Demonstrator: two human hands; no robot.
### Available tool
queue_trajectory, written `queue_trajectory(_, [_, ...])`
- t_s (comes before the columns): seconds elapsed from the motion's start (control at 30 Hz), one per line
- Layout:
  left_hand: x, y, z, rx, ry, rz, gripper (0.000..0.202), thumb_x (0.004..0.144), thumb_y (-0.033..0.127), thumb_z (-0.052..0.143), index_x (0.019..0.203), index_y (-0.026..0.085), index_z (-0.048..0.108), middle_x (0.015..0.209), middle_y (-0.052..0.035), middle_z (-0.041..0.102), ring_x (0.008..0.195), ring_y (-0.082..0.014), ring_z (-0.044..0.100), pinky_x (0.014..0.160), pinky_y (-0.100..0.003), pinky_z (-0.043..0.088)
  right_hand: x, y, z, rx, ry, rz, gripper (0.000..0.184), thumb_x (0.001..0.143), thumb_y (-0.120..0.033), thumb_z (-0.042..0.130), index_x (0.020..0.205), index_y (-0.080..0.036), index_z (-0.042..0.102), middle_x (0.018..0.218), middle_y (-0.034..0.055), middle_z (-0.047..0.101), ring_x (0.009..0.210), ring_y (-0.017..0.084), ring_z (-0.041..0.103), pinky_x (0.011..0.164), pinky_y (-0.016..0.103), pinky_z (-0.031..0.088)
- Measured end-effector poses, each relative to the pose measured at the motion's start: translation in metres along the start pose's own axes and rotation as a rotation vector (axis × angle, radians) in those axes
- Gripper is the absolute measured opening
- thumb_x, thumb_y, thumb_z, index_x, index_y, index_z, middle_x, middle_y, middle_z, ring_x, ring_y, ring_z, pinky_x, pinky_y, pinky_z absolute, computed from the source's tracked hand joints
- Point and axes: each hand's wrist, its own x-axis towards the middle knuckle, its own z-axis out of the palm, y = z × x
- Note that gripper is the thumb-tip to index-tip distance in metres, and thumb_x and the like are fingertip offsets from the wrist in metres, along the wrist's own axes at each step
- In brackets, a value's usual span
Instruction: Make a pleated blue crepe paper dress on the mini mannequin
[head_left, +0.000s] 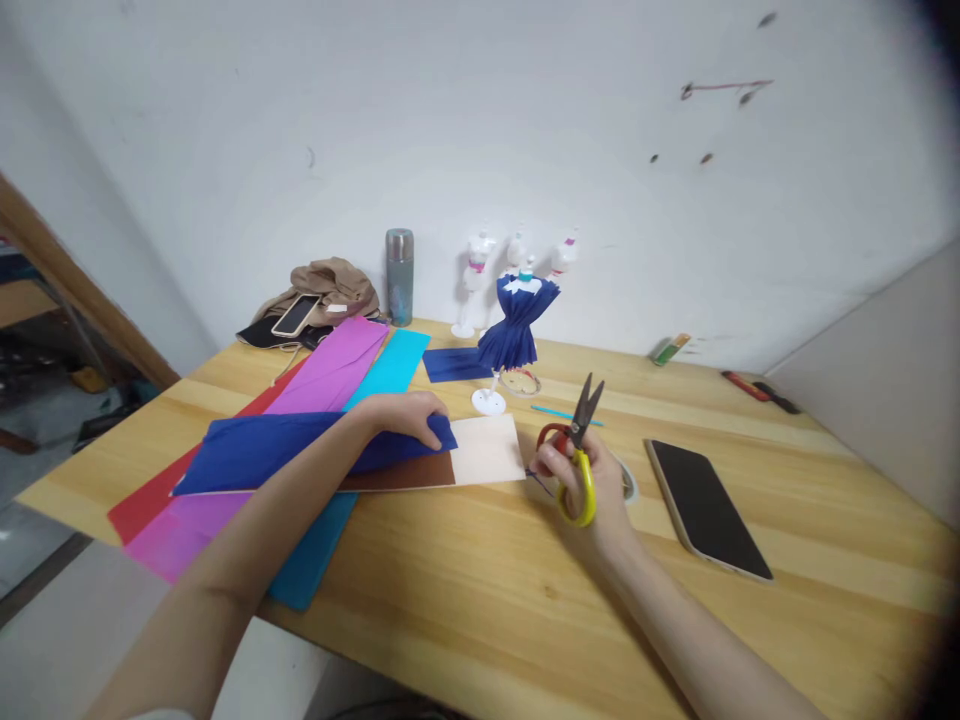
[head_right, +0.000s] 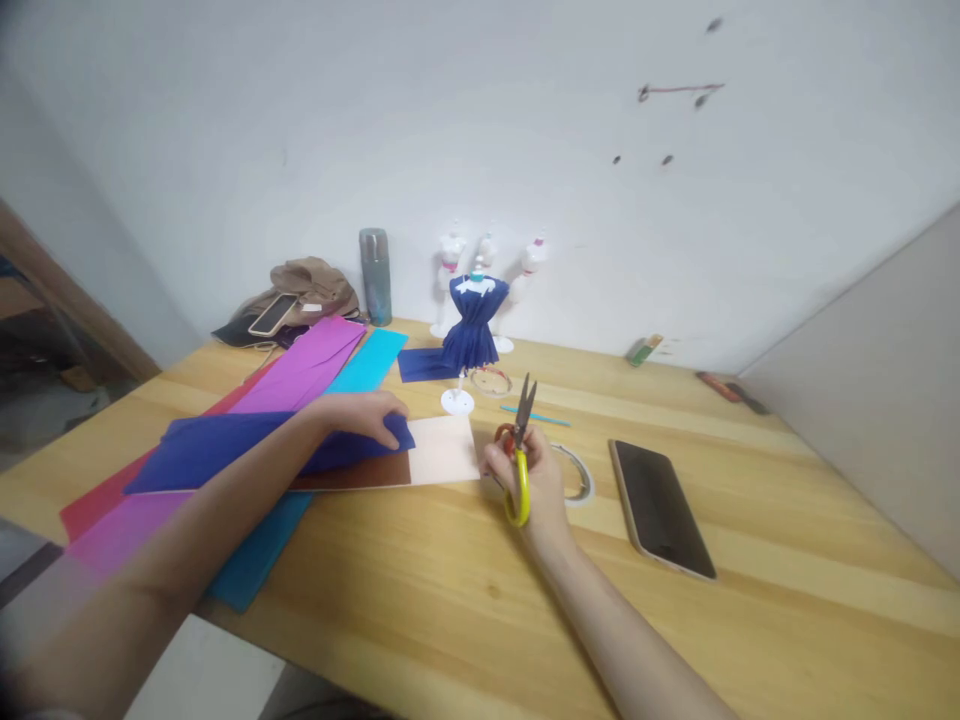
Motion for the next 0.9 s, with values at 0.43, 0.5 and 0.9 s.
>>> queue_trajectory(0.43, [-0.003, -0.017, -0.016, -0.159, 0.14, 0.009, 0.035, 0.072, 0.04, 0.07, 0.1, 0.019, 0.07, 0.102, -0.0029, 0.07, 0.097, -0.0206, 0.062, 0.082, -0.026, 0.043, -0.017, 0.008, 0.013, 0.073, -0.136, 0.155, 0.043, 0.061, -0.045, 0.084, 0.078, -0.023, 0.05, 0.067, -0.0064, 0.05, 0.053, 0.011, 0.052, 0.052, 0.029, 0.052])
queue_trajectory(0.5, [-0.003, -0.016, -0.017, -0.178, 0.165, 0.014, 0.034, 0.074, 0.041, 0.069, 0.099, 0.017, 0.07, 0.1, -0.0033, 0.07, 0.097, -0.0202, 0.062, 0.083, -0.026, 0.043, -0.019, 0.008, 0.014, 0.071, -0.178, 0.178, 0.043, 0.063, -0.05, 0.082, 0.077, -0.023, 0.05, 0.067, -0.0063, 0.049, 0.051, 0.011, 0.053, 0.05, 0.029, 0.051])
queue_trajectory(0.9, [-0.019, -0.012, -0.035, -0.291, 0.269, 0.062, 0.026, 0.076, 0.033, 0.068, 0.097, 0.018, 0.071, 0.1, -0.0022, 0.072, 0.099, -0.0205, 0.063, 0.088, -0.028, 0.043, -0.039, 0.013, 0.019, -0.125, -0.335, 0.229, 0.043, 0.076, -0.058, 0.07, 0.079, -0.021, 0.048, 0.058, -0.0004, 0.061, 0.049, 0.015, 0.06, 0.046, 0.026, 0.044])
